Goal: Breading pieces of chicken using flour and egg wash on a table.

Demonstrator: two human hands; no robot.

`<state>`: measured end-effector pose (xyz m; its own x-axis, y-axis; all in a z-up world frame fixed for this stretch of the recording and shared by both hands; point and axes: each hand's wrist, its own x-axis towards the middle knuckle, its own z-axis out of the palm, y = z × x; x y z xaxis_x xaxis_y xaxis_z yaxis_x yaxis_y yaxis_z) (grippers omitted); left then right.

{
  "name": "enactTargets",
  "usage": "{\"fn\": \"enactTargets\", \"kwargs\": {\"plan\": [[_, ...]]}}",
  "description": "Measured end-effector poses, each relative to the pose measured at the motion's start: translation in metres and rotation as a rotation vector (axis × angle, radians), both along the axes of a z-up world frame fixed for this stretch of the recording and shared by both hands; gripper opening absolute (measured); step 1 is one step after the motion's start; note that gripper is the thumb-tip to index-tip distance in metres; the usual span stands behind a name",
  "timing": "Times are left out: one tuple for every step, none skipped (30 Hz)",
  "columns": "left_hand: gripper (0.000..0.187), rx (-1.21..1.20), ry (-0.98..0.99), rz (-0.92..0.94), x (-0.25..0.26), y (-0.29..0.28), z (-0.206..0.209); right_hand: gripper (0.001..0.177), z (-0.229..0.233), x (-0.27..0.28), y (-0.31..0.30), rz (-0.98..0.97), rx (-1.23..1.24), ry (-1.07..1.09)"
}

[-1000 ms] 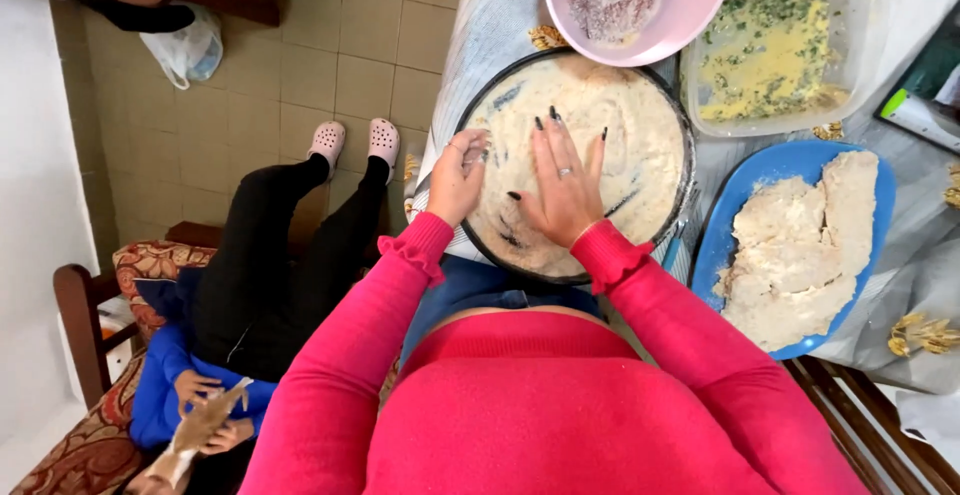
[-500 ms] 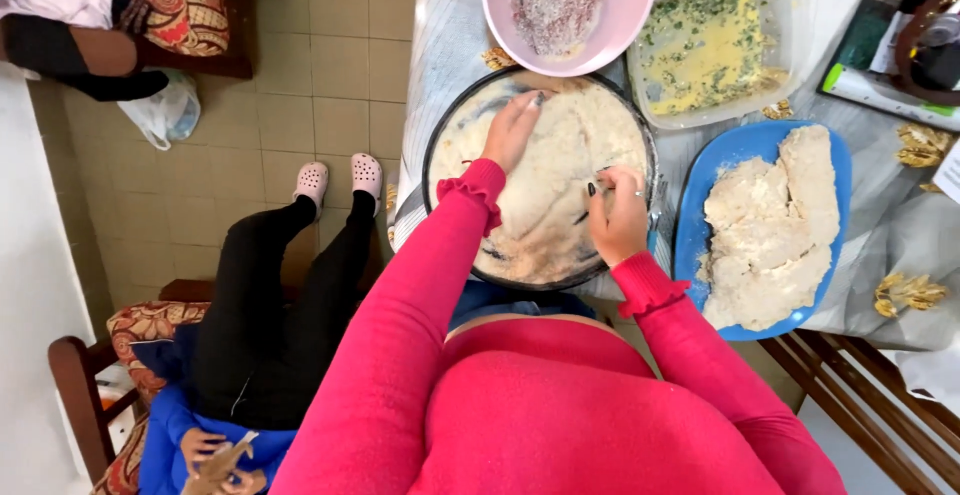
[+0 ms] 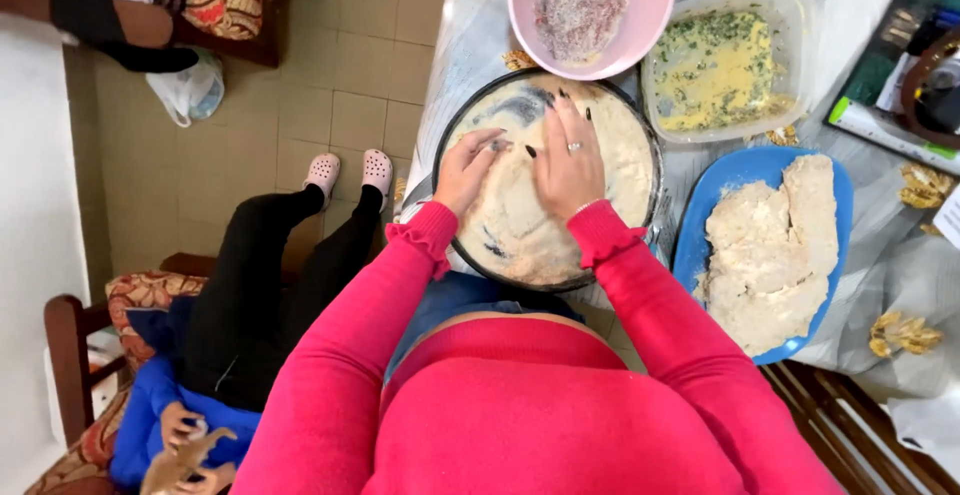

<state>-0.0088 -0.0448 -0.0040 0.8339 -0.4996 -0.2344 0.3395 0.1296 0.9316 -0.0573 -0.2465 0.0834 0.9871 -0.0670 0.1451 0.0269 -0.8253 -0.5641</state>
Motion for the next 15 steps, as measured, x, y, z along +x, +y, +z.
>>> {"fn": "enactTargets", "kwargs": {"plan": [[0.034,0.123,-0.091,0.099,-0.002,0.007,-0.011,0.060,-0.001,0.017,0.007,0.035,-0.080,-0.047],[0.034,0.122,-0.098,0.121,-0.016,0.014,-0.029,0.060,-0.021,0.009,0.004,0.056,-0.081,-0.057],[0.031,0.112,0.122,0.150,-0.018,0.024,-0.045,0.061,-0.041,0.011,0.002,0.085,-0.146,-0.005],[0.029,0.094,0.342,0.176,-0.020,0.032,-0.060,0.062,-0.059,0.013,-0.001,0.113,-0.213,0.046],[0.029,0.101,0.308,0.188,-0.024,0.044,-0.066,0.062,-0.061,0.012,-0.001,0.119,-0.205,0.011],[0.028,0.143,0.308,0.116,-0.028,0.056,-0.073,0.064,-0.063,0.011,0.000,0.123,-0.201,0.036],[0.028,0.180,0.314,0.041,-0.036,0.064,-0.080,0.066,-0.064,0.005,-0.003,0.127,-0.204,0.069],[0.028,0.182,0.288,0.051,-0.029,0.069,-0.070,0.066,-0.052,0.008,0.006,0.132,-0.202,0.041],[0.029,0.193,0.333,0.057,-0.029,0.071,-0.062,0.067,-0.042,0.003,0.012,0.129,-0.199,0.040],[0.029,0.204,0.378,0.062,-0.029,0.072,-0.056,0.068,-0.033,-0.001,0.017,0.127,-0.196,0.040],[0.029,0.201,0.367,0.065,-0.027,0.072,-0.048,0.068,-0.032,-0.003,0.021,0.128,-0.199,0.029],[0.029,0.180,0.390,0.086,-0.025,0.071,-0.041,0.071,-0.032,-0.004,0.024,0.154,-0.218,0.066],[0.029,0.160,0.421,0.101,-0.028,0.072,-0.033,0.074,-0.031,-0.011,0.029,0.175,-0.237,0.113],[0.029,0.159,0.419,0.098,-0.030,0.069,-0.028,0.074,-0.036,-0.017,0.030,0.172,-0.238,0.111],[0.029,0.195,0.423,0.102,-0.030,0.064,-0.024,0.077,-0.042,-0.021,0.029,0.195,-0.257,0.151]]}}
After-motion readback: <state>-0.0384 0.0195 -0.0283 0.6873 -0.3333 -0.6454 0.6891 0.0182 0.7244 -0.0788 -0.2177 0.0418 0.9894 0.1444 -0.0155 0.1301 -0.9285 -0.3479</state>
